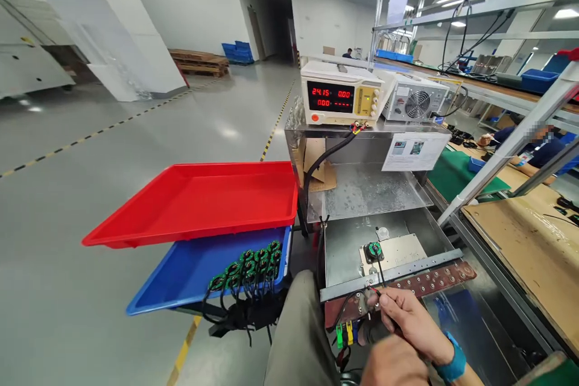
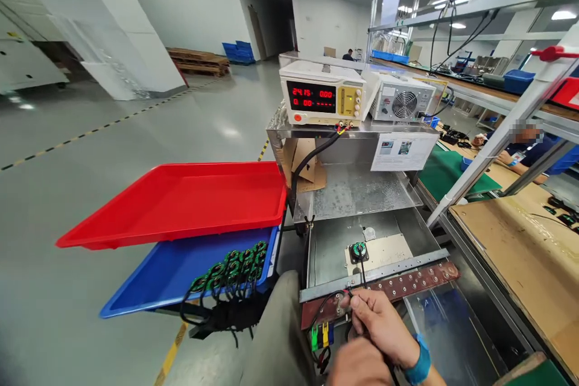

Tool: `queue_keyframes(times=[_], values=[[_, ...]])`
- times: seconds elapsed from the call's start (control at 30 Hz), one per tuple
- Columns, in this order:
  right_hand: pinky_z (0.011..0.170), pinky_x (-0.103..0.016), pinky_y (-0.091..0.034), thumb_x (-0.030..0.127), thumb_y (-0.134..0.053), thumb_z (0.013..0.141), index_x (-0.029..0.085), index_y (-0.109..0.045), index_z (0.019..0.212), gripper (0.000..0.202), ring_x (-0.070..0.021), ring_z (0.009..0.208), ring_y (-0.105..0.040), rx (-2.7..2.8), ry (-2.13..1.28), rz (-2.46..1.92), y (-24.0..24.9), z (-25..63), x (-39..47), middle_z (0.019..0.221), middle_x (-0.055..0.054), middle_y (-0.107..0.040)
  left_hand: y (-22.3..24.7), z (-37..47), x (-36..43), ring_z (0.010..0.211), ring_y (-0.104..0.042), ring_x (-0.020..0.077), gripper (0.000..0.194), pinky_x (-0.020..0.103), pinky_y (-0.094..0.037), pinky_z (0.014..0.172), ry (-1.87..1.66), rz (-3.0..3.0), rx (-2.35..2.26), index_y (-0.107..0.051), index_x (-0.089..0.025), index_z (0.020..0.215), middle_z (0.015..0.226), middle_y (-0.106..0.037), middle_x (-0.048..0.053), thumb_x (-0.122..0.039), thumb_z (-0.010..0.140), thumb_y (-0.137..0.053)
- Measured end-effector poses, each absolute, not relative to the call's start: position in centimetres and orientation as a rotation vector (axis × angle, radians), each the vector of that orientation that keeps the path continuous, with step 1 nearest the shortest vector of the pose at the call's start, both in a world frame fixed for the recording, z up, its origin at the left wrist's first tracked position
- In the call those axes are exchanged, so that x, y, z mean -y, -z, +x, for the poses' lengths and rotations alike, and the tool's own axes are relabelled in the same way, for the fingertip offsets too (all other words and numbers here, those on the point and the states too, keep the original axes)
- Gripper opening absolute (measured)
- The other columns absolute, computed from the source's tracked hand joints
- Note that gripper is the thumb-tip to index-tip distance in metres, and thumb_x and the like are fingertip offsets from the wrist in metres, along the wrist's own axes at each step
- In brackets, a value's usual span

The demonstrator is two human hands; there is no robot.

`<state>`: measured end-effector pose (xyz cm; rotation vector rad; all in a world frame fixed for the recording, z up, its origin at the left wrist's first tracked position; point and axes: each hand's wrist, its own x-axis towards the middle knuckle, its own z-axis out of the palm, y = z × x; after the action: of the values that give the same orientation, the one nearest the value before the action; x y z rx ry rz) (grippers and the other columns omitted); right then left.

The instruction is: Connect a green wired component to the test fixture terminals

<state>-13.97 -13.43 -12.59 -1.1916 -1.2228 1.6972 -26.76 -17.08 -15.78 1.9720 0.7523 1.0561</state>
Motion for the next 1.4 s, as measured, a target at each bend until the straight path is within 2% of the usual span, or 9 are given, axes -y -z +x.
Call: queue_keyframes(times=[0.13,0.2,0.37,0.63,0.77,0.97,1.17,1.27,1.4], values=[[0.049,-0.021,-0.022,0.064,-0.054,0.096,0.013,-0.069,0.104,0.054,-0.0078,0.052,-0.029,1.279,-1.533,-1.277,13.1,-13.9,15.8,0.057,0.006,-0.039,15.8,-30.1,15.7,0.084,-0.067,0.0223,0.025,0.037,-0.055,0.078,-1.232,1.600,-1.152,-0.067,-0.021,0.097,0.089,-0.071,0.008,-0.037,0.099,-0.047],[0.054,-0.022,-0.029,0.060,-0.050,0.099,0.015,-0.071,0.108,0.051,-0.0100,0.056,-0.036,1.375,-1.432,-1.337,13.2,-14.4,16.7,0.062,0.003,-0.046,15.5,-30.9,15.1,0.081,-0.066,0.0206,0.029,0.033,-0.053,0.075,-1.184,1.360,-1.231,-0.066,-0.019,0.100,0.089,-0.071,0.007,-0.045,0.095,-0.054],[0.081,-0.029,-0.046,0.051,-0.045,0.103,0.021,-0.071,0.116,0.042,-0.0198,0.082,-0.060,1.603,-1.193,-1.460,13.8,-15.4,18.5,0.088,-0.006,-0.068,14.8,-32.0,15.1,0.067,-0.053,0.0140,0.042,0.026,-0.044,0.064,-0.960,1.092,-1.086,-0.064,-0.017,0.080,0.072,-0.062,0.000,-0.059,0.085,-0.064],[0.073,-0.024,-0.042,0.036,-0.053,0.103,0.021,-0.070,0.093,0.025,-0.0154,0.080,-0.061,1.815,-1.112,-1.357,15.0,-14.9,20.3,0.086,-0.003,-0.067,15.4,-35.4,15.4,0.057,-0.047,0.0102,0.041,0.025,-0.036,0.059,-0.462,0.901,-0.926,-0.063,-0.016,0.069,0.060,-0.058,-0.002,-0.053,0.067,-0.079],[0.070,-0.024,-0.042,0.037,-0.058,0.101,0.022,-0.076,0.094,0.024,-0.0149,0.077,-0.063,1.809,-1.284,-1.275,14.6,-15.1,20.2,0.083,-0.003,-0.070,15.1,-37.0,14.6,0.056,-0.049,0.0110,0.050,0.026,-0.036,0.060,-0.304,0.980,-0.757,-0.068,-0.015,0.068,0.061,-0.059,0.000,-0.063,0.062,-0.082],[0.064,-0.023,-0.044,0.047,-0.066,0.094,0.017,-0.075,0.086,0.033,-0.0149,0.067,-0.061,1.483,-1.469,-1.290,16.5,-17.4,20.2,0.073,-0.003,-0.070,16.9,-37.2,14.1,0.061,-0.047,0.0115,0.056,0.025,-0.036,0.061,-0.462,1.063,-0.728,-0.065,-0.015,0.071,0.064,-0.057,-0.001,-0.070,0.069,-0.076],[0.063,-0.024,-0.046,0.045,-0.050,0.101,0.019,-0.068,0.096,0.032,-0.0170,0.071,-0.065,1.466,-1.062,-1.621,19.4,-20.4,20.0,0.082,-0.004,-0.069,21.8,-36.9,16.3,0.068,-0.053,0.0154,0.050,0.028,-0.044,0.067,-0.902,1.042,-1.324,-0.065,-0.017,0.104,0.075,-0.063,0.000,-0.063,0.089,-0.055],[0.066,-0.025,-0.044,0.042,-0.045,0.103,0.021,-0.066,0.095,0.031,-0.0179,0.073,-0.067,1.552,-0.914,-1.689,20.0,-21.3,19.8,0.084,-0.005,-0.071,22.1,-36.6,17.7,0.081,-0.065,0.0201,0.041,0.032,-0.052,0.075,-0.930,1.191,-1.443,-0.069,-0.018,0.105,0.092,-0.072,0.007,-0.055,0.094,-0.053],[0.065,-0.025,-0.043,0.038,-0.042,0.104,0.021,-0.064,0.094,0.031,-0.0180,0.068,-0.066,1.622,-0.806,-1.751,20.5,-21.7,19.6,0.082,-0.005,-0.070,21.3,-35.4,18.8,0.095,-0.071,0.0212,0.032,0.033,-0.057,0.082,-0.939,1.440,-1.505,-0.072,-0.022,0.105,0.105,-0.074,0.008,-0.043,0.099,-0.048]])
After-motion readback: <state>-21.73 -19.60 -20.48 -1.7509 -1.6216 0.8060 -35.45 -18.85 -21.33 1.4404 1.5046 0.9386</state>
